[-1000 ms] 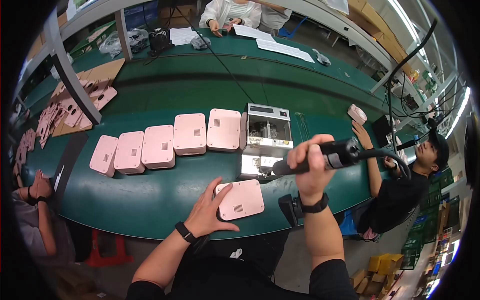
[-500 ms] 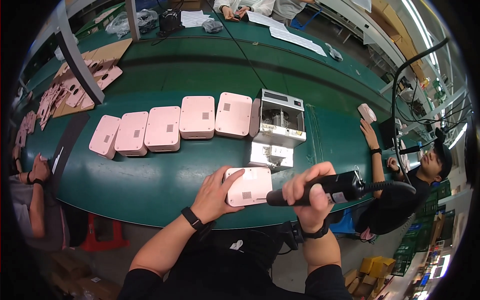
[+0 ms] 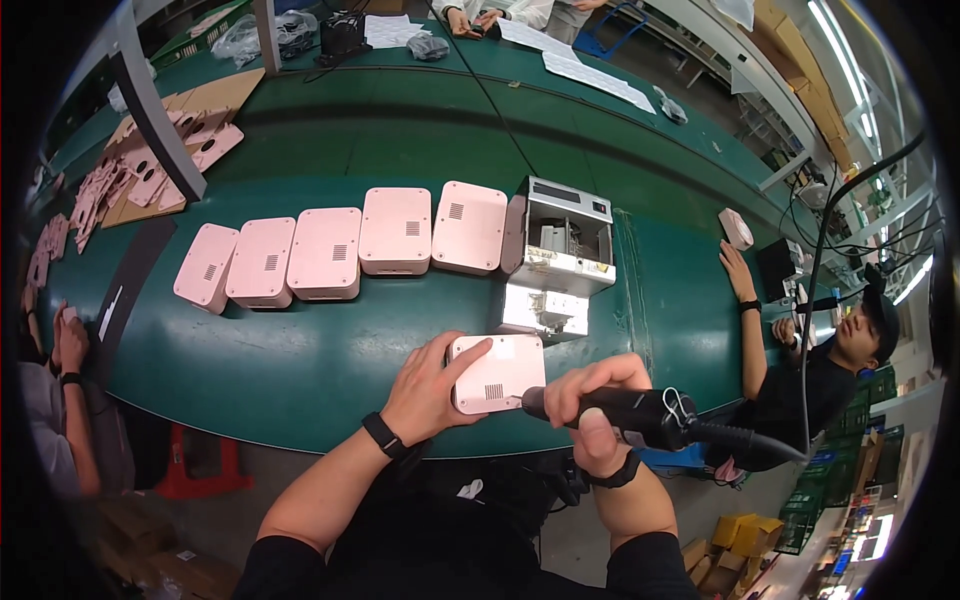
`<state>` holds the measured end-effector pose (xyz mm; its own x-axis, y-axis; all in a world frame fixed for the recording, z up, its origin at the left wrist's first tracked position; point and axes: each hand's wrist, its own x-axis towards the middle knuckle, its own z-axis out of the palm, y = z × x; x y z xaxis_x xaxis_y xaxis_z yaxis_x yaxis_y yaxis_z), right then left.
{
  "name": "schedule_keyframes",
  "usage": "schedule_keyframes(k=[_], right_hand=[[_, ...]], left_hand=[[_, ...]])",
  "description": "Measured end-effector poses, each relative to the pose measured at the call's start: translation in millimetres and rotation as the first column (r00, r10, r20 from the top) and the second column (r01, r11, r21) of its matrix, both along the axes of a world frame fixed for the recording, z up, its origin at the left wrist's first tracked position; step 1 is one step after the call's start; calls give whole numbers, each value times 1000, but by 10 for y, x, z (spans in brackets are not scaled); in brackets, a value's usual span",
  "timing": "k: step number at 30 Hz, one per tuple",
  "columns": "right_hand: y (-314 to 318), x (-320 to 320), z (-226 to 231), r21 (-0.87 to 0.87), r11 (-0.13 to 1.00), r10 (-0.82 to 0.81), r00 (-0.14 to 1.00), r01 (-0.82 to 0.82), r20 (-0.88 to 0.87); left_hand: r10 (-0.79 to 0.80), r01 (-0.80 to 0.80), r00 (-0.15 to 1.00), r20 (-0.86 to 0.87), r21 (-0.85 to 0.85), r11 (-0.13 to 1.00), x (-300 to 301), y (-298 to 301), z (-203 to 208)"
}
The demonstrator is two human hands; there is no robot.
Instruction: The person uses a power screwdriver to drive screws into the back of a pink electronic device, sets it aside, and repeats the process with several more devices.
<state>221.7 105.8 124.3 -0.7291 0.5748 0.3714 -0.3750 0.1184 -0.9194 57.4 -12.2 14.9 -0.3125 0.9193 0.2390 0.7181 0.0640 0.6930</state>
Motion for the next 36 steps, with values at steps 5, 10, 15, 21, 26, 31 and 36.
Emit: schedule_keyframes(k=[5,10,15,21,26,31,36], right_hand=[[71,-19,23,-117,991,-69,994,58,-87],[296,-62,398,-1,979,-189,914,202,-359],[755,-294,690,153,901,-246,769,405,-590],[1031,-403,467,202,870,-377,870,450,-317],[691,-146,541,16,979,-165,830,205,-533],[640,-232,380,14,961,-263,922,278,-283],[851,-395,209,-1,942,-331,927,337,-178]], left_hand=[[0,0,1000,-5,7,1000,2,27,-14],[0,1,1000,-21,20,1000,-7,25,10],[-2,2,1000,-20,-4,1000,51,-24,14],[-2,2,1000,-2,-38,999,32,-24,7],[-4,4,1000,8,-31,1000,-1,-15,14],[-7,7,1000,2,-23,1000,-9,20,-2],[-9,9,1000,-1,-28,1000,37,18,11]])
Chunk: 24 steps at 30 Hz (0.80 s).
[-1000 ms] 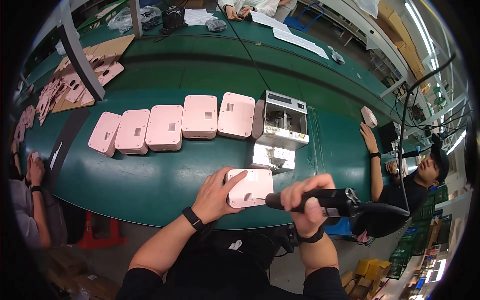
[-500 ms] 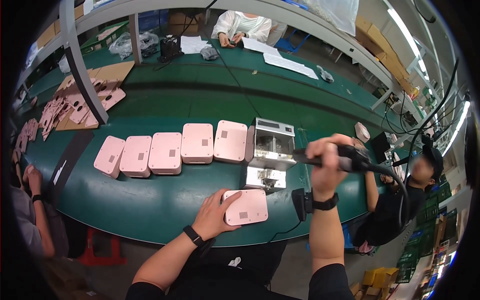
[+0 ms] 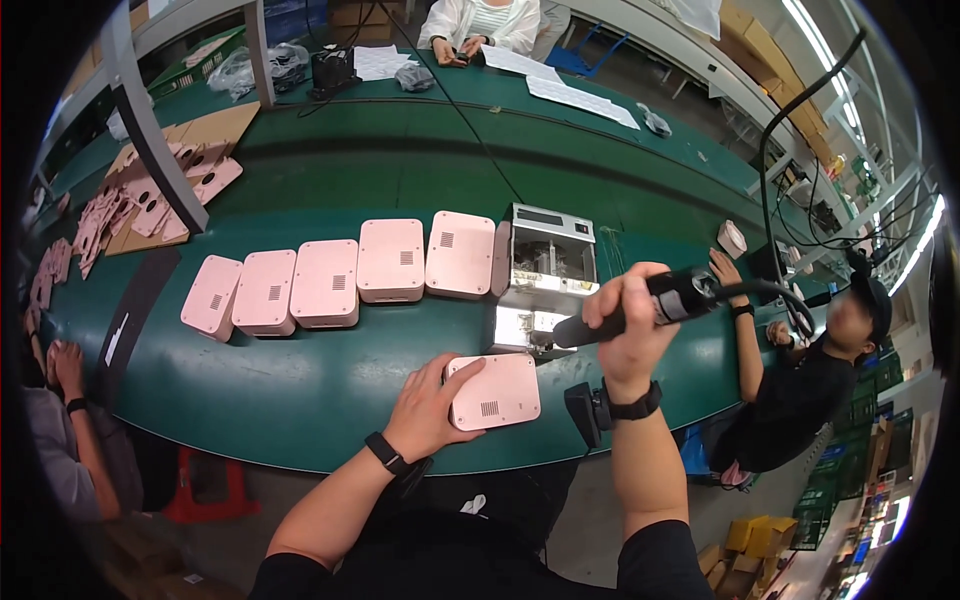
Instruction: The person uses a power screwdriver to drive screws into the back of a pink electronic device, sets it aside, and repeats the process with several more devices.
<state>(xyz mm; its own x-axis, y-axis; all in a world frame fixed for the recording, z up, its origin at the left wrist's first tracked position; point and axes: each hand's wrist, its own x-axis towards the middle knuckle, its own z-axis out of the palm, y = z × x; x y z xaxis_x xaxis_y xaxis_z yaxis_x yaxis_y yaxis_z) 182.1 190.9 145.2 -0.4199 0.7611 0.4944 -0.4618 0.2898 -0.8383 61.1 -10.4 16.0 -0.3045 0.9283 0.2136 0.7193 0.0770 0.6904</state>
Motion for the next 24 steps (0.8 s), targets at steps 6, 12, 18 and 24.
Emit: schedule_keyframes(k=[6,12,18,24], right_hand=[[-135,45,10,-85,995,59,991,-49,117],[-642,407,-96,-155,957,249,968,-246,4],[-814,479,-88,-145,947,292,956,-286,26],[-858,474,-265,-137,944,310,950,-301,47]], left_hand=[[0,0,1000,1,-5,1000,-54,-27,-1],[-2,2,1000,12,17,1000,-43,-5,11],[7,-7,1000,6,19,1000,-41,-7,1],[9,-8,1000,-24,39,999,-22,-4,-12]])
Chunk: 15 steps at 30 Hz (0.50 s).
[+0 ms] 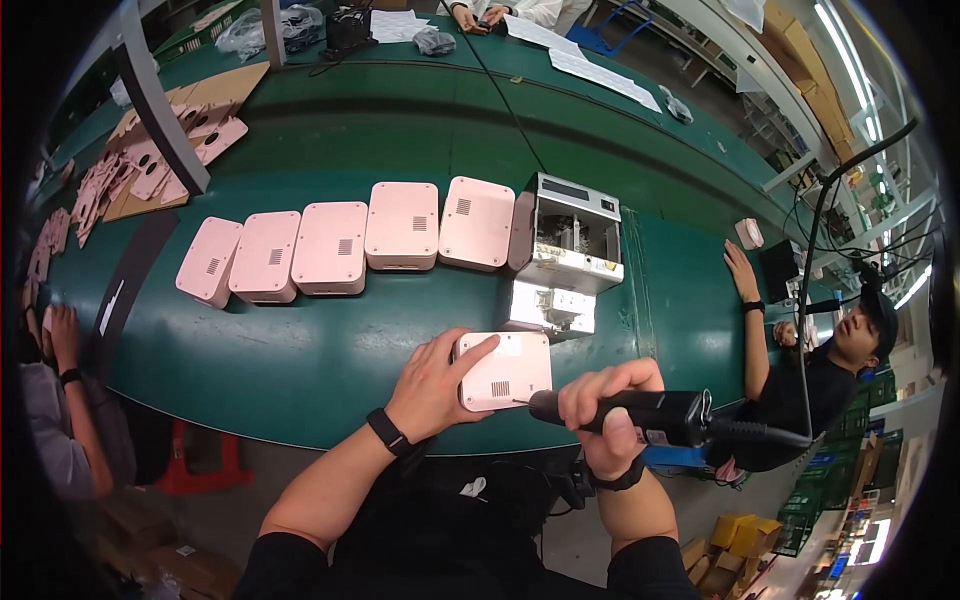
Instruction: The person uses a power screwdriver to drive screws into the back of a pink electronic device, sets it aside, and repeats the process with several more devices.
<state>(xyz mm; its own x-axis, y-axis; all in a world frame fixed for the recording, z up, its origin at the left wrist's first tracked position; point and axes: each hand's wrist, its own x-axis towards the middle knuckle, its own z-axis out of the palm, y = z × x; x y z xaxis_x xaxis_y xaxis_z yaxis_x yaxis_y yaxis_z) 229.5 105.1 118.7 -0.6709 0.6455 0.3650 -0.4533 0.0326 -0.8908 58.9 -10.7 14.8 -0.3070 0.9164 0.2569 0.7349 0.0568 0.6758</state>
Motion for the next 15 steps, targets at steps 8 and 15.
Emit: schedule_keyframes(k=[8,15], right_hand=[[-64,-20,-51,-2,1000,10,1000,-10,0],[39,-81,26,54,999,0,1000,-1,15]], left_hand=[[8,-8,1000,-2,11,1000,-34,3,30],[12,-12,999,-31,-11,1000,-6,-6,44]])
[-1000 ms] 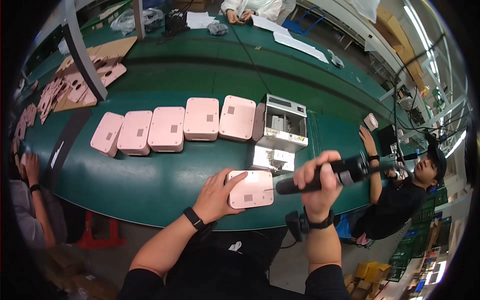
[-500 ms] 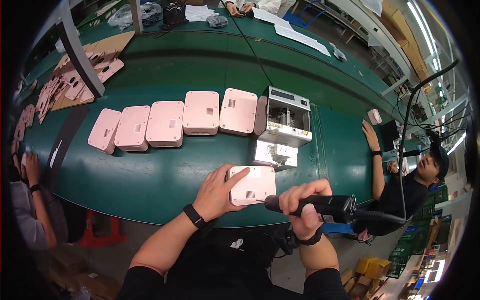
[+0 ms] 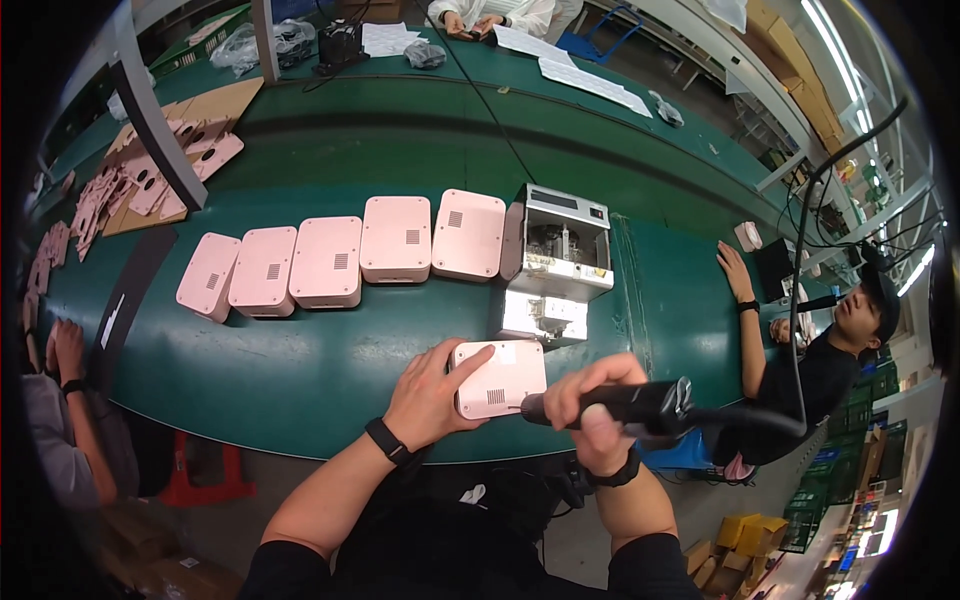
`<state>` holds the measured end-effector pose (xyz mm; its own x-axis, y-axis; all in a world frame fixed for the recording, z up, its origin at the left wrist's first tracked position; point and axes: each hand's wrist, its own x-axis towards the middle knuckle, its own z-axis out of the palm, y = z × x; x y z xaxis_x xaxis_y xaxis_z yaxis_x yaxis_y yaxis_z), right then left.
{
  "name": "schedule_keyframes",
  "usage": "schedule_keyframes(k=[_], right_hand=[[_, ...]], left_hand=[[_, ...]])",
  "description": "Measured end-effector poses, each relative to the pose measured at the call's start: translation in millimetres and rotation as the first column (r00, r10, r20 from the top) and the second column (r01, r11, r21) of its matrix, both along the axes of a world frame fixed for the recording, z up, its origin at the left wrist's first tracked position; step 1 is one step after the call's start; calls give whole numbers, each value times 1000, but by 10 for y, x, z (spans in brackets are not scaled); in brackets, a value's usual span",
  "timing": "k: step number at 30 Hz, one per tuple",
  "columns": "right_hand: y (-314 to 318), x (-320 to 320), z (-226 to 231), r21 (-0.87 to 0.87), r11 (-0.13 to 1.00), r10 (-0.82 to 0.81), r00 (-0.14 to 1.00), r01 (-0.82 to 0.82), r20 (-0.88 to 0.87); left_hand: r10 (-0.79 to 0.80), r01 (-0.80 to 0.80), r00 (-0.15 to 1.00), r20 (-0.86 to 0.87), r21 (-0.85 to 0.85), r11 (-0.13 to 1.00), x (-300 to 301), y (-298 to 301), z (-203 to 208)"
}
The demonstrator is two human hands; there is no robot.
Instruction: The person uses a power screwdriver to drive screws into the back of a pink electronic device, sets it aside, and repeats the process with several more devices.
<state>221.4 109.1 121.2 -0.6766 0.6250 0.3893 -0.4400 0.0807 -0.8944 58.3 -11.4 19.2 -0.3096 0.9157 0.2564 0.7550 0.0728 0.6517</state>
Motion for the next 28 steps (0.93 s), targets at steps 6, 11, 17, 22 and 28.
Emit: schedule_keyframes(k=[6,11,17,22,28], right_hand=[[471,-218,224,47,977,-196,963,208,-186],[648,-334,197,72,943,-320,944,325,-80],[186,-216,205,-98,994,-51,996,44,-76],[-172,-198,263,-44,991,119,990,-123,-82],[-240,-241,110,32,979,197,975,-201,106]], left_hand=[[-3,3,1000,-4,-34,999,15,-2,32],[0,0,1000,-3,-32,999,17,3,17],[9,-9,1000,3,-24,1000,-3,-5,9],[4,-4,1000,30,10,1000,-8,13,-25],[-15,14,1000,17,20,1000,-22,-5,-56]])
